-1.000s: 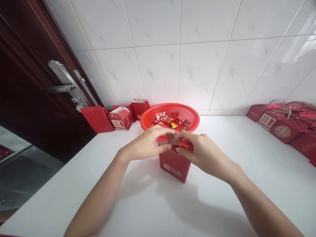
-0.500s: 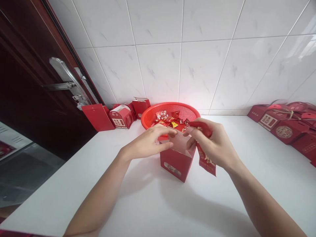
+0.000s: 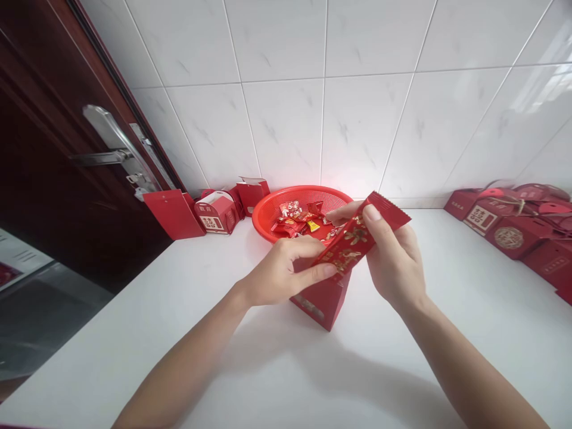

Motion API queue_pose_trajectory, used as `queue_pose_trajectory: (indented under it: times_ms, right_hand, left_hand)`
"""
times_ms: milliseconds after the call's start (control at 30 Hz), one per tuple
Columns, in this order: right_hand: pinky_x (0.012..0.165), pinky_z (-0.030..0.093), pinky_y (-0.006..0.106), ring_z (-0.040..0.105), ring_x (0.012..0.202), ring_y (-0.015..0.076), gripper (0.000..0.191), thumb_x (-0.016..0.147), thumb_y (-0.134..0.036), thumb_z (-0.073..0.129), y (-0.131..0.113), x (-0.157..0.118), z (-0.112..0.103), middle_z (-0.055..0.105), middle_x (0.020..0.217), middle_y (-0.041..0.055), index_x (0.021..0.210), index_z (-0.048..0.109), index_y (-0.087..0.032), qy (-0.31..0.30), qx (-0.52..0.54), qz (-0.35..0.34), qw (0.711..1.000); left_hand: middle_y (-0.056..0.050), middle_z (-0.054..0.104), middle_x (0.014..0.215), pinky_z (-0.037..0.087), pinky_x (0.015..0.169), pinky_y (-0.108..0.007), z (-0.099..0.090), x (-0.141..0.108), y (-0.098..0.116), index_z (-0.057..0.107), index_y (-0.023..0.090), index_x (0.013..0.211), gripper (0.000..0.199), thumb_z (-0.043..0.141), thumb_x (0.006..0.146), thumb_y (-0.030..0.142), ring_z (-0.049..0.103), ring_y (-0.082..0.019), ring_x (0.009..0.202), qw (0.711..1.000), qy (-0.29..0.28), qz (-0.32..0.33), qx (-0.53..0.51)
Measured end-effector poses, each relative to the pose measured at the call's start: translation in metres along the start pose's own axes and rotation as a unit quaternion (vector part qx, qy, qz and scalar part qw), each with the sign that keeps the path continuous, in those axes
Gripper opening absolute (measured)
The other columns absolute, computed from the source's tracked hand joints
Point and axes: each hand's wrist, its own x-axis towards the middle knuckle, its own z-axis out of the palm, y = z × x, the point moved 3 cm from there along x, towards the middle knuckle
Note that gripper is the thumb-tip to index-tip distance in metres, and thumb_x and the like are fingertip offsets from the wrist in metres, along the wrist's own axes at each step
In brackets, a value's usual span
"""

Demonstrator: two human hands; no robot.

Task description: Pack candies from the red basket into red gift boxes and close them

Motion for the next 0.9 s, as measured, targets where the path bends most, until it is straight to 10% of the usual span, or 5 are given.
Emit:
queue_pose_trajectory:
  times_ms: [200,467,700,900]
  right_hand:
    - [0.082,0.06,0.035,0.071,0.096,0.0218,0.011,0.097,-0.034,0.064,-0.006,0.004,-0.012,0.074,0.101,0.0037,0.103,0.068,-0.025,0.014,-0.064,-0.045,0.997]
    - [0.074,0.061,0.034,0.071,0.083,0.0198,0.004,0.097,-0.026,0.065,-0.01,0.0,-0.009,0.075,0.092,0.003,0.098,0.068,-0.025,0.03,-0.211,-0.15,0.966]
    - [0.072,0.06,0.035,0.07,0.08,0.019,0.014,0.094,-0.014,0.064,-0.025,-0.005,-0.013,0.074,0.087,0.0001,0.1,0.066,-0.027,0.049,-0.225,-0.208,0.951]
    - [0.066,0.057,0.033,0.068,0.071,0.0173,0.014,0.093,-0.013,0.06,-0.032,-0.01,-0.009,0.074,0.085,0.0011,0.099,0.065,-0.025,-0.036,-0.311,-0.222,0.923]
  left_hand:
    - [-0.006,0.078,0.108,0.058,0.088,-0.036,-0.011,0.003,-0.003,0.078,0.019,0.107,0.028,0.068,0.094,0.041,0.071,-0.027,0.102,0.989,0.12,-0.034,-0.078]
    - [-0.006,0.079,0.104,0.059,0.087,-0.036,-0.016,0.005,-0.007,0.078,0.02,0.109,0.028,0.067,0.093,0.041,0.072,-0.026,0.1,0.983,0.145,-0.056,-0.098]
    - [-0.008,0.072,0.119,0.048,0.108,-0.045,-0.046,-0.003,-0.003,0.074,0.022,0.092,0.009,0.07,0.087,0.028,0.063,-0.029,0.121,0.986,0.129,-0.026,0.104]
    - [-0.006,0.064,0.137,0.053,0.1,-0.041,-0.041,-0.002,-0.015,0.079,0.025,0.093,0.021,0.061,0.095,0.036,0.06,-0.029,0.124,0.986,-0.04,-0.06,0.153]
